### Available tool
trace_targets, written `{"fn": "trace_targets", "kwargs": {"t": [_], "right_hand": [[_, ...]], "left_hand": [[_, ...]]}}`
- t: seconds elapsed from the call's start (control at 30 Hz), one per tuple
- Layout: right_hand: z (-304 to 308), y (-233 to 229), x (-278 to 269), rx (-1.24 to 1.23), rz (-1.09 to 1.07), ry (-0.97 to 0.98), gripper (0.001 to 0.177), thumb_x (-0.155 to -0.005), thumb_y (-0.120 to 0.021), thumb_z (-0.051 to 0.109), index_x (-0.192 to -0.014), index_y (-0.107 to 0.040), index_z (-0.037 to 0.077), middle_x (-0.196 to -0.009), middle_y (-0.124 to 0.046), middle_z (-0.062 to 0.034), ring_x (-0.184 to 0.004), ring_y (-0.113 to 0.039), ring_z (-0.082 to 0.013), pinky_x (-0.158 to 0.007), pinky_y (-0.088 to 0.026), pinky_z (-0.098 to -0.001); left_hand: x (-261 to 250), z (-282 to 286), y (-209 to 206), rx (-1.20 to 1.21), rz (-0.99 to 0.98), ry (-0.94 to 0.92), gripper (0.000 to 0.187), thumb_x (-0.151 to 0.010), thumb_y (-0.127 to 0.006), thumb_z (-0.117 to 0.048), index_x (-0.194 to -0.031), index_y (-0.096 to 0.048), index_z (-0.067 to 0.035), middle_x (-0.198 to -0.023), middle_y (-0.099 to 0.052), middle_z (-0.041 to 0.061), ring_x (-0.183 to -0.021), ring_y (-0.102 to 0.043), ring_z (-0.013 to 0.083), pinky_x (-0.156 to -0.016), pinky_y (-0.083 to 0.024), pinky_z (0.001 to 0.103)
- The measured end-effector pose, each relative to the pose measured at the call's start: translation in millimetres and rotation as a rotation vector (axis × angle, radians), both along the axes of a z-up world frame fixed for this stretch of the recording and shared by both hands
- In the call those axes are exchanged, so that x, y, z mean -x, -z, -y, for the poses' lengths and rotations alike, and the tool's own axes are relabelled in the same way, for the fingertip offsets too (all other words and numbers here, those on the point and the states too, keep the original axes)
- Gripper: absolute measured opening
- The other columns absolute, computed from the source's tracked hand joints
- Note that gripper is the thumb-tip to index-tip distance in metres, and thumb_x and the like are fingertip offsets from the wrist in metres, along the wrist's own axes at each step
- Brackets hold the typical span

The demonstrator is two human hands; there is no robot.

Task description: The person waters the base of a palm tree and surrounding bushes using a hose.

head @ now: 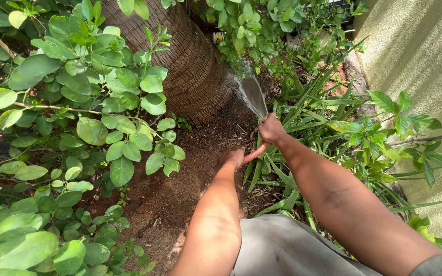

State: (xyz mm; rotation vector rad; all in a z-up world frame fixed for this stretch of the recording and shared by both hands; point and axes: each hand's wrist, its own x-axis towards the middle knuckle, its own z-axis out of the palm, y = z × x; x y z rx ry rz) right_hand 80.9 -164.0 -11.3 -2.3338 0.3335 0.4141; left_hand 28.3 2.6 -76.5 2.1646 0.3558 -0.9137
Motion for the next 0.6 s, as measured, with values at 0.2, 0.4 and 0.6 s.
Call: {"fn": "trace_targets", "kwargs": {"t": [0.2,0.4,0.6], "right_hand": [[0,-1,-1,-0.022,-0.031,0.005,0.049,-0.095,-0.048,0.017,-0.137,-0.034,-0.004,-0.111,-0.066,-0.0290,-0.087,-0.075,-0.0369,-0.077,-0.062,-0.0438],[4,18,-8,-0.006,0.030,-0.020,0.047,-0.096,-0.049,0.018,-0.136,-0.036,-0.004,-0.111,-0.066,-0.0298,-0.090,-0.073,-0.0375,-0.083,-0.060,-0.0443],[8,32,-12,-0.002,0.096,-0.026,0.052,-0.095,-0.053,0.021,-0.136,-0.034,-0.005,-0.111,-0.065,-0.0296,-0.091,-0.071,-0.0373,-0.085,-0.058,-0.0436]], "left_hand": [[3,0,-3,0.019,-0.019,-0.035,0.054,-0.104,-0.028,-0.044,-0.091,-0.066,-0.007,-0.085,-0.064,0.010,-0.086,-0.062,0.0191,-0.094,-0.047,0.042],[-1,2,10,-0.008,-0.028,0.036,0.054,-0.105,-0.025,-0.042,-0.102,-0.067,-0.009,-0.094,-0.065,0.010,-0.093,-0.060,0.0173,-0.098,-0.041,0.044],[1,1,15,0.045,-0.026,-0.015,0.057,-0.104,-0.029,-0.046,-0.120,-0.069,-0.009,-0.110,-0.070,0.009,-0.102,-0.063,0.0155,-0.102,-0.044,0.040]]}}
